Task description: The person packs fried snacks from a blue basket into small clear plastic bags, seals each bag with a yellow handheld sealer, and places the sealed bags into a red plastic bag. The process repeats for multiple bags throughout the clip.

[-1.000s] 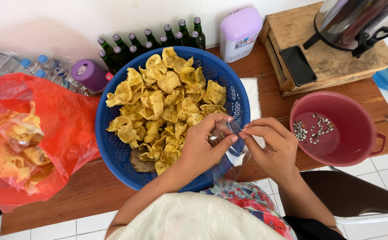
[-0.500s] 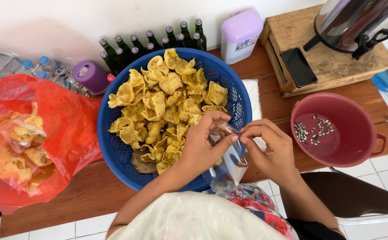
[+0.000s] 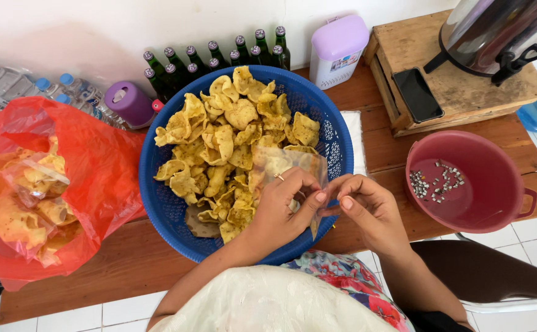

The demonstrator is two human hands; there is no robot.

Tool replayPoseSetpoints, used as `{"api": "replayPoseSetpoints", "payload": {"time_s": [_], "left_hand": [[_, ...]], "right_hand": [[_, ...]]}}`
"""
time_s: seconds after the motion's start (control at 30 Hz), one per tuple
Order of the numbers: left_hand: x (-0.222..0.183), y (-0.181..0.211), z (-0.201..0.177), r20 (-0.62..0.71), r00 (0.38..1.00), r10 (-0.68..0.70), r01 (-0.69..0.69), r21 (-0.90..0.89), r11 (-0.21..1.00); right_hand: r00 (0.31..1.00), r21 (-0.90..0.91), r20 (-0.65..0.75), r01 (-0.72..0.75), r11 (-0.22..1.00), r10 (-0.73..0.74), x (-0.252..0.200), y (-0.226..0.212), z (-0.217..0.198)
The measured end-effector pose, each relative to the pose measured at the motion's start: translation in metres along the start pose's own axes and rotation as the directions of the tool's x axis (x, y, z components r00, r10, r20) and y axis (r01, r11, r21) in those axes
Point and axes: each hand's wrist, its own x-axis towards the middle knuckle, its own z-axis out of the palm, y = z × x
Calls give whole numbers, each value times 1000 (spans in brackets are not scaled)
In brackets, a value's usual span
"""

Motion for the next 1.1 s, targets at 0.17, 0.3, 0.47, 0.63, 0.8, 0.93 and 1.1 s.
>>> {"api": "replayPoseSetpoints", "payload": {"time_s": [0.17, 0.3, 0.47, 0.63, 0.8, 0.93, 1.1], "left_hand": [[-5, -5, -3, 73, 991, -114, 119, -75, 990], [-7, -3, -3, 96, 991, -93, 101, -84, 991], [-8, 1, -3, 95, 993, -69, 73, -39, 997], [-7, 1, -2, 109, 990, -85, 94, -81, 992], [-8, 0, 0, 107, 991, -83, 94, -104, 990], [-8, 1, 0, 112, 989, -102, 114, -107, 988], [-8, 0, 1, 115, 987, -116, 130, -128, 983]], "right_hand": [[999, -123, 36, 35, 992, -31, -4, 5, -1], [996, -101, 72, 55, 993, -48, -6, 7, -3], [996, -106, 83, 37, 994, -28, -7, 7, -3], [994, -105, 107, 43, 994, -31, -8, 6, -5], [995, -88, 103, 23, 996, -13, -9, 6, -8], [993, -97, 114, 28, 995, -16, -8, 5, -10], [993, -103, 114, 14, 995, -2, -8, 3, -10]]}}
